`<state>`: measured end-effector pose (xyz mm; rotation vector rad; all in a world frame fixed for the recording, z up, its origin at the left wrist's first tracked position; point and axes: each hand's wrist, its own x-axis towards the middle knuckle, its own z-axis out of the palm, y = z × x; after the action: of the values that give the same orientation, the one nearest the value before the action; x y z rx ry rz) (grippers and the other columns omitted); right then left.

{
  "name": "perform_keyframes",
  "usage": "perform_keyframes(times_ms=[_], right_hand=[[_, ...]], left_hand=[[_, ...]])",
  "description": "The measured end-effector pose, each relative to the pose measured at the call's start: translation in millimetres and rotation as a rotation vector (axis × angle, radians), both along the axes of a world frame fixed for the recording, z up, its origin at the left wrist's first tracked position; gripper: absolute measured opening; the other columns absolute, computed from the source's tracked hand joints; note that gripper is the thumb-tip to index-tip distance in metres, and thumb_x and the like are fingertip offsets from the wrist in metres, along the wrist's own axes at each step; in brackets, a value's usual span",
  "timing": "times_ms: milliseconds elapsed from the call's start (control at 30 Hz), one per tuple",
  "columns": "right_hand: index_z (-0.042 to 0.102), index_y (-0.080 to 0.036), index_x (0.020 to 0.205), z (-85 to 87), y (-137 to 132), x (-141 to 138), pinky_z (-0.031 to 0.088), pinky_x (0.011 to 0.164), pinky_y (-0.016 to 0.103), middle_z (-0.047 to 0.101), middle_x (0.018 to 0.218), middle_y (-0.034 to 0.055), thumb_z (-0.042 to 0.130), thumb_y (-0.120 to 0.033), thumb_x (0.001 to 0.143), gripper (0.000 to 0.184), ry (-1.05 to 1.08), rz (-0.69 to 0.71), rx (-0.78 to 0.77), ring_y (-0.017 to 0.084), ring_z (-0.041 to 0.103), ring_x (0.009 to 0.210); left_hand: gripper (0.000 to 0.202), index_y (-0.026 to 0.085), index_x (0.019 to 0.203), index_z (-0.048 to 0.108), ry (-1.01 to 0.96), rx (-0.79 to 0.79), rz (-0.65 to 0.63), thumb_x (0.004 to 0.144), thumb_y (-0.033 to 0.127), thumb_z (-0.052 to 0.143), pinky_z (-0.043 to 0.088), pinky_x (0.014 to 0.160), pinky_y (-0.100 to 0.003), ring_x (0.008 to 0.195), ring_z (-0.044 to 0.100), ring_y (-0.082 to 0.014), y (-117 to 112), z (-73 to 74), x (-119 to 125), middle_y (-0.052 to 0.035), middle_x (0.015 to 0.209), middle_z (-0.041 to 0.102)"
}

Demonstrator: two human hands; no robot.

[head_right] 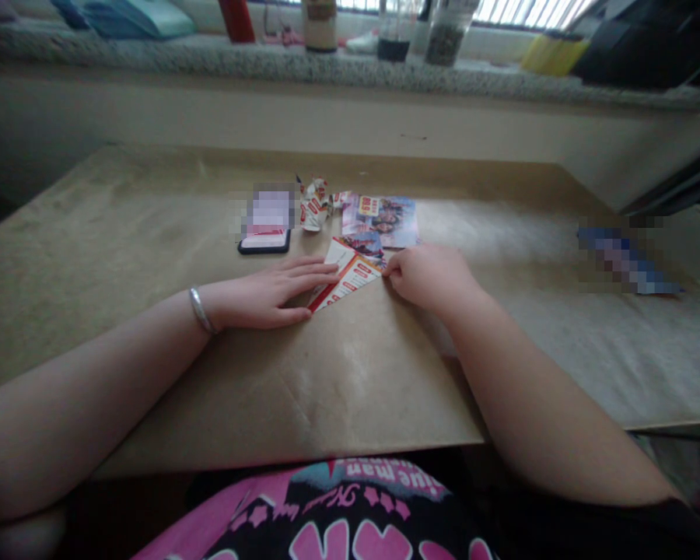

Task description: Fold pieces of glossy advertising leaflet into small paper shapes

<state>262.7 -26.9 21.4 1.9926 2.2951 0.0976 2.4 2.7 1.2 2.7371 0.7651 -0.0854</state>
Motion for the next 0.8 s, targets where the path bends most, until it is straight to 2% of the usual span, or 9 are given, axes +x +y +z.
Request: perform_keyframes(times_ms=[233, 300, 367, 500, 633, 733, 800], right_hand=[[0.072, -0.022, 0.092, -5.2, -7.6, -9.3, 0.035, 0.054, 0.032, 0.071, 0.102, 0.0084, 0.040, -0.027, 0.088, 0.032, -0.029, 0.172, 0.145, 0.025, 0.065, 0.080], [0.070, -0.020, 0.096, -8.9, -6.6, -8.4, 0.040, 0.060, 0.033, 0.068, 0.108, 0.0105, 0.044, -0.029, 0.087, 0.028, 0.024, 0.246, 0.192, 0.025, 0.064, 0.087], [0.067, -0.018, 0.103, -13.6, -3.4, -5.3, 0.045, 0.072, 0.034, 0.064, 0.115, 0.0120, 0.050, -0.028, 0.084, 0.026, 0.097, 0.369, 0.206, 0.027, 0.061, 0.099], [0.066, -0.017, 0.108, -21.3, 4.7, 1.0, 0.044, 0.090, 0.036, 0.064, 0.119, 0.0118, 0.053, -0.021, 0.083, 0.028, 0.205, 0.561, 0.249, 0.026, 0.056, 0.108], [0.069, -0.021, 0.096, -21.9, 7.1, -1.6, 0.043, 0.091, 0.036, 0.070, 0.105, 0.0070, 0.050, -0.024, 0.089, 0.020, 0.276, 0.651, 0.295, 0.023, 0.057, 0.100], [0.070, -0.022, 0.088, -20.7, 3.9, -8.2, 0.043, 0.086, 0.035, 0.071, 0.097, 0.0060, 0.050, -0.028, 0.092, 0.022, 0.317, 0.646, 0.309, 0.022, 0.058, 0.094], [0.071, -0.022, 0.085, -20.8, 0.4, -13.2, 0.043, 0.082, 0.035, 0.071, 0.094, 0.0066, 0.050, -0.030, 0.092, 0.024, 0.330, 0.626, 0.315, 0.022, 0.057, 0.091]], left_hand=[[0.070, 0.019, 0.149, 0.032, -0.046, 0.007, 0.024, 0.084, 0.033, 0.056, 0.019, 0.121, -0.041, 0.148, 0.019, -0.0246, -3.2, -1.6, -4.3, -0.0061, 0.158, 0.027], [0.071, 0.018, 0.148, 0.032, -0.082, 0.016, 0.029, 0.084, 0.037, 0.058, 0.020, 0.121, -0.041, 0.147, 0.021, -0.0247, -3.6, -3.6, -4.3, -0.0075, 0.157, 0.031], [0.071, 0.016, 0.147, 0.034, -0.124, 0.023, 0.034, 0.085, 0.041, 0.058, 0.023, 0.120, -0.040, 0.145, 0.026, -0.0247, -4.1, -5.3, -4.0, -0.0094, 0.154, 0.035], [0.060, 0.015, 0.140, 0.042, -0.200, 0.055, 0.015, 0.083, 0.027, 0.056, 0.032, 0.116, -0.038, 0.138, 0.039, -0.0241, -6.0, -5.6, -2.6, -0.0127, 0.147, 0.044], [0.052, 0.014, 0.128, 0.053, -0.258, 0.117, -0.034, 0.076, 0.014, 0.055, 0.039, 0.109, -0.036, 0.126, 0.050, -0.0233, -8.0, -4.8, -0.3, -0.0127, 0.137, 0.053], [0.036, 0.016, 0.116, 0.061, -0.293, 0.208, -0.029, 0.081, 0.015, 0.054, 0.046, 0.096, -0.034, 0.111, 0.058, -0.0217, -8.6, -5.9, 3.1, -0.0103, 0.121, 0.063], [0.021, 0.019, 0.104, 0.066, -0.312, 0.299, 0.013, 0.087, 0.024, 0.056, 0.047, 0.084, -0.033, 0.095, 0.062, -0.0205, -9.3, -7.0, 6.5, -0.0072, 0.104, 0.069]])
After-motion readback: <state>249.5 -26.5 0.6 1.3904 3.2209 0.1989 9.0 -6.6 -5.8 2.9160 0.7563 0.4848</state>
